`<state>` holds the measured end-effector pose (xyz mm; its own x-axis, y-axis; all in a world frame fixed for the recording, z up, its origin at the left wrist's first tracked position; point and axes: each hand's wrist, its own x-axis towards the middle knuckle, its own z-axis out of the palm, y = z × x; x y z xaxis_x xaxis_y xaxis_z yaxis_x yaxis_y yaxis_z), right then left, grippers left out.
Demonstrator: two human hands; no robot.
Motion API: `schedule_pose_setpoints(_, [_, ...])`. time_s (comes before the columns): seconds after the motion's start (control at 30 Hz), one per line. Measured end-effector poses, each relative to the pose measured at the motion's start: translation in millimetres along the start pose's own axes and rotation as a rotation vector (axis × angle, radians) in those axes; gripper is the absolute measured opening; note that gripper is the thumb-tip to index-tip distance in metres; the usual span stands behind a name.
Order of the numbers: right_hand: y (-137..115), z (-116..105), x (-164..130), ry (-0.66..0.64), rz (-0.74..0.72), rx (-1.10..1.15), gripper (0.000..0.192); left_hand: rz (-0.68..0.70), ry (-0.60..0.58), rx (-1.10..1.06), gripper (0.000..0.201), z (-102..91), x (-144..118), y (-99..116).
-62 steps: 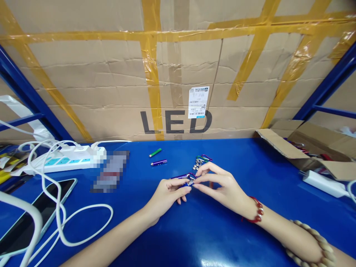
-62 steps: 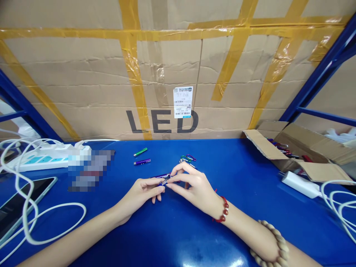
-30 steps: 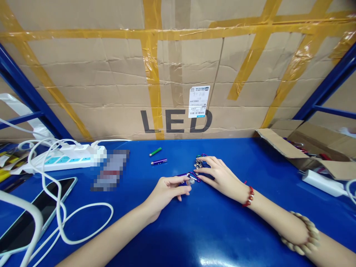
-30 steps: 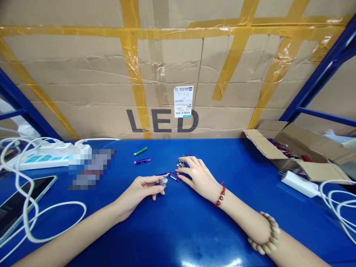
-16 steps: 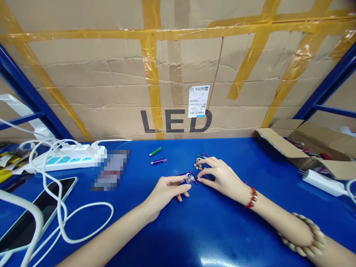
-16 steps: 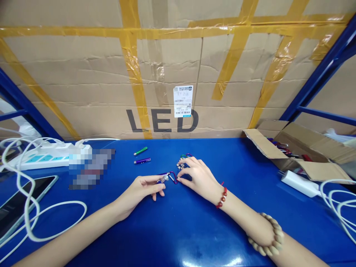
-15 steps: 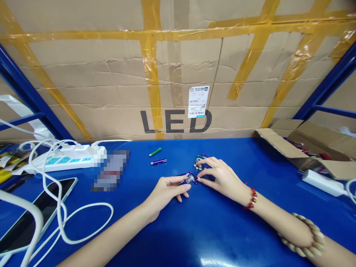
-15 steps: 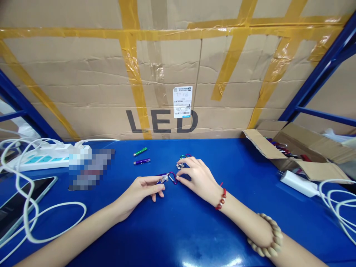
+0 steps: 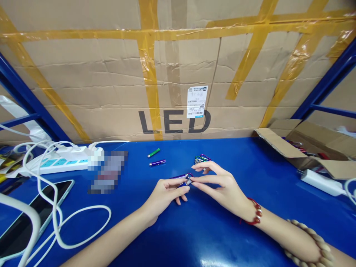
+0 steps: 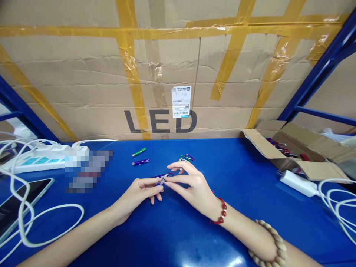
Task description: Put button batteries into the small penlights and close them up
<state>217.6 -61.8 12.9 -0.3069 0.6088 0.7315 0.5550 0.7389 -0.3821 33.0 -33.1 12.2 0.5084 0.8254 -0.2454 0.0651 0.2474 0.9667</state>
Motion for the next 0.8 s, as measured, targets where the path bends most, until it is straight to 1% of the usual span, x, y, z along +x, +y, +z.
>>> schedule_pose_setpoints(0.17, [1.7, -0.5, -1.1, -0.073, 0.030, -0.029, 0.015, -0.009, 0.017, -0.023, 0.038, 0.0, -0.5, 1.6])
schedule_pose_setpoints(0.27, [5.6, -2.9, 0.6, -0.039, 0.071, -0.081, 0.019, -0.011, 0.027, -0.055, 0.038, -0.1, -0.2, 1.9])
schedule_pose_setpoints(0.37, [18.8, -7.5, 1.3, 0.008, 0.133, -0.189, 0.020, -0.010, 0.034, -0.076, 0.039, -1.0, 0.4, -0.3])
schedule_pose_setpoints(0.4, [24.9, -9.1, 1.0, 0.004, 0.145, -0.249, 0.020, -0.010, 0.033, -0.080, 0.040, -1.2, 0.5, -1.1])
schedule_pose_setpoints(0.5, [43.2, -13.2, -1.6, -0.094, 0.171, -0.408, 0.022, -0.014, 0.033, -0.080, 0.041, -1.4, 0.8, -2.4])
schedule_pose_setpoints(0.57, [52.0, -14.3, -3.9, -0.187, 0.185, -0.448, 0.022, -0.014, 0.034, -0.080, 0.041, -1.2, 1.0, -2.5])
schedule_pose_setpoints(0.67, [58.1, -13.9, -6.5, -0.288, 0.162, -0.478, 0.025, -0.014, 0.034, -0.084, 0.041, -1.4, 1.3, -2.5])
schedule_pose_setpoints(0.8, [58.9, -13.5, -7.4, -0.325, 0.122, -0.510, 0.025, -0.001, 0.021, -0.066, 0.041, -2.0, 1.3, -2.3])
